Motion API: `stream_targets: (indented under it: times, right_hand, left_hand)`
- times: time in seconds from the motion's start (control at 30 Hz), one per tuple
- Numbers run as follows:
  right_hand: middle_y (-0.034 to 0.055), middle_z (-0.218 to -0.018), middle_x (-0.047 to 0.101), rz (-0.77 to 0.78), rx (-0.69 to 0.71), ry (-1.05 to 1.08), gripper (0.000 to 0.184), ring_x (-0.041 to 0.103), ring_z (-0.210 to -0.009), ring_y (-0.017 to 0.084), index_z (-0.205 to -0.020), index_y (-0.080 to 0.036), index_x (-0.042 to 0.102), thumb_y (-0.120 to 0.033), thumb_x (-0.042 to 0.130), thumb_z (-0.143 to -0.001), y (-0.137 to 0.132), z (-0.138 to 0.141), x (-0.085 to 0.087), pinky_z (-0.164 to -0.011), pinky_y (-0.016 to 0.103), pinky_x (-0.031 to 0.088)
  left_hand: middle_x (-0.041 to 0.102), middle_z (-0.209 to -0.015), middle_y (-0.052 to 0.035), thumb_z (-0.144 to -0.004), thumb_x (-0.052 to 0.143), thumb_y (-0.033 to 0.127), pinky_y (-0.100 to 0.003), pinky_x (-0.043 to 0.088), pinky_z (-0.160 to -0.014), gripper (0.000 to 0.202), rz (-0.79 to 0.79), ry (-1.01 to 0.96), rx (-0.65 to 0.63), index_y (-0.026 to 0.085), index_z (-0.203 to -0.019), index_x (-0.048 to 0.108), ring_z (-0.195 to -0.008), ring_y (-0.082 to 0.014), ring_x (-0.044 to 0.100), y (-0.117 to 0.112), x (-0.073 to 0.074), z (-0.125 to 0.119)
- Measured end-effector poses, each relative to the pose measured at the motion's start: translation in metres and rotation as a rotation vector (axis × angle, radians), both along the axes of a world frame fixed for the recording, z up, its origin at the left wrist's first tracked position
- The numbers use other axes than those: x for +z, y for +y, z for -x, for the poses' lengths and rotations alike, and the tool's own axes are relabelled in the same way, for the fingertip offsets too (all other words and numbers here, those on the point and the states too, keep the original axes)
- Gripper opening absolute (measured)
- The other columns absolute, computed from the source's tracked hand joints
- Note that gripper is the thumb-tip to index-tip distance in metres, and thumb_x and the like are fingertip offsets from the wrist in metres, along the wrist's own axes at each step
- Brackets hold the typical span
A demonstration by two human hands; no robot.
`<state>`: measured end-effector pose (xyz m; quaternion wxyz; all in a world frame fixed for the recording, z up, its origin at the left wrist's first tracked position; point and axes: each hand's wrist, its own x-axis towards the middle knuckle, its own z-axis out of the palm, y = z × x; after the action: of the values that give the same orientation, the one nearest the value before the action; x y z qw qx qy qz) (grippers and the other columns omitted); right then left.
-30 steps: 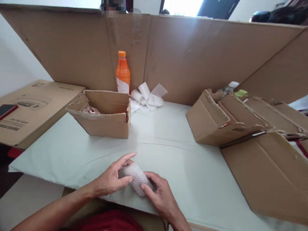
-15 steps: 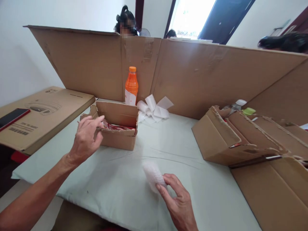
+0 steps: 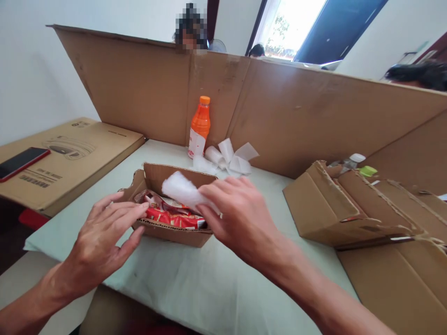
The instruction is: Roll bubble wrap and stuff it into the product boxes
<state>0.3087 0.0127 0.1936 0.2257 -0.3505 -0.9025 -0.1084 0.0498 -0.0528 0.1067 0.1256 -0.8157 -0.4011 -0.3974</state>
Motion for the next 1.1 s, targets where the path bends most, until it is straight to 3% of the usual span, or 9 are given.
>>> stream_targets:
  times: [0.2, 0.43, 0.53, 0.63, 0.7, 0.77, 0.83, 0.97, 1.1]
  right_hand:
    - [0.0134, -0.08, 0.076, 0.283, -0.153, -0.709, 0.016, 0.071, -0.073, 0.025, -0.079, -0.015, 0.072, -0.009, 0.059, -0.085, 0.043, 0.069, -0.023, -0.061, 0.032, 0.043]
    - [0.0149, -0.087, 0.078, 0.393, -0.105, -0.844, 0.018, 0.074, -0.083, 0.028, -0.085, -0.014, 0.075, -0.01, 0.057, -0.088, 0.063, 0.089, -0.042, -0.063, 0.03, 0.047]
    - [0.0113, -0.086, 0.077, 0.308, -0.094, -0.672, 0.017, 0.073, -0.076, 0.025, -0.087, -0.015, 0.072, -0.013, 0.056, -0.091, 0.053, 0.062, -0.028, -0.065, 0.031, 0.049]
    - [0.0094, -0.098, 0.077, 0.044, -0.141, -0.227, 0.018, 0.072, -0.086, 0.024, -0.098, -0.019, 0.072, -0.025, 0.055, -0.096, 0.028, 0.006, -0.013, -0.079, 0.036, 0.052]
    - [0.0084, -0.104, 0.076, -0.063, -0.246, 0.104, 0.022, 0.071, -0.092, 0.024, -0.107, -0.021, 0.072, -0.033, 0.057, -0.096, 0.008, -0.035, -0.02, -0.084, 0.037, 0.053]
    - [0.0063, -0.1, 0.077, 0.085, -0.348, 0.265, 0.023, 0.071, -0.085, 0.022, -0.109, -0.024, 0.071, -0.038, 0.061, -0.094, -0.011, -0.066, -0.046, -0.07, 0.032, 0.055]
    - [0.008, -0.105, 0.076, 0.363, -0.365, 0.319, 0.037, 0.071, -0.079, 0.021, -0.123, -0.023, 0.066, -0.042, 0.063, -0.091, -0.028, -0.076, -0.087, -0.057, 0.029, 0.053]
    - [0.0143, -0.129, 0.067, 0.671, -0.27, 0.415, 0.064, 0.069, -0.091, 0.024, -0.143, -0.02, 0.049, -0.045, 0.064, -0.087, -0.042, -0.039, -0.158, -0.074, 0.038, 0.058]
    - [0.0124, -0.115, 0.07, 0.71, -0.292, 0.564, 0.05, 0.067, -0.083, 0.022, -0.135, -0.018, 0.053, -0.044, 0.053, -0.092, -0.028, -0.005, -0.162, -0.077, 0.04, 0.057]
  left_hand:
    - [0.07, -0.094, -0.0071, -0.086, 0.059, -0.002, -0.051, 0.046, -0.106, 0.05, 0.028, -0.073, -0.05, 0.009, -0.135, 0.052, -0.091, -0.0178, 0.065, 0.001, -0.009, 0.012]
    - [0.071, -0.104, -0.0103, -0.086, 0.061, 0.0, -0.052, 0.045, -0.108, 0.05, 0.033, -0.087, -0.087, 0.01, -0.134, 0.053, -0.102, -0.0206, 0.065, -0.002, -0.014, 0.014]
    - [0.066, -0.119, -0.0126, -0.082, 0.07, 0.006, -0.055, 0.044, -0.111, 0.064, -0.016, -0.173, -0.021, 0.016, -0.142, 0.049, -0.119, -0.0266, 0.06, -0.002, -0.015, 0.021]
    - [0.058, -0.133, -0.0104, -0.08, 0.074, 0.013, -0.055, 0.043, -0.113, 0.079, -0.035, -0.392, 0.083, 0.026, -0.15, 0.042, -0.128, -0.0293, 0.055, -0.002, -0.024, 0.036]
    - [0.055, -0.139, -0.0086, -0.081, 0.074, 0.018, -0.054, 0.042, -0.115, 0.078, 0.063, -0.529, 0.122, 0.031, -0.151, 0.041, -0.13, -0.0297, 0.054, -0.001, -0.038, 0.046]
    - [0.052, -0.146, -0.0091, -0.084, 0.073, 0.024, -0.053, 0.042, -0.115, 0.074, 0.277, -0.624, 0.136, 0.031, -0.15, 0.041, -0.132, -0.0302, 0.053, 0.0, -0.057, 0.053]
    - [0.05, -0.15, -0.0109, -0.086, 0.072, 0.032, -0.05, 0.045, -0.113, 0.071, 0.524, -0.727, 0.122, 0.029, -0.15, 0.041, -0.133, -0.0304, 0.054, 0.001, -0.079, 0.054]
    - [0.058, -0.14, -0.014, -0.084, 0.073, 0.046, -0.044, 0.052, -0.105, 0.066, 0.842, -0.924, 0.023, 0.021, -0.141, 0.049, -0.124, -0.03, 0.061, 0.008, -0.112, 0.048]
    - [0.068, -0.122, -0.0114, -0.079, 0.074, 0.05, -0.041, 0.057, -0.095, 0.059, 0.854, -1.041, 0.041, 0.017, -0.127, 0.059, -0.109, -0.028, 0.067, 0.032, -0.107, 0.025]
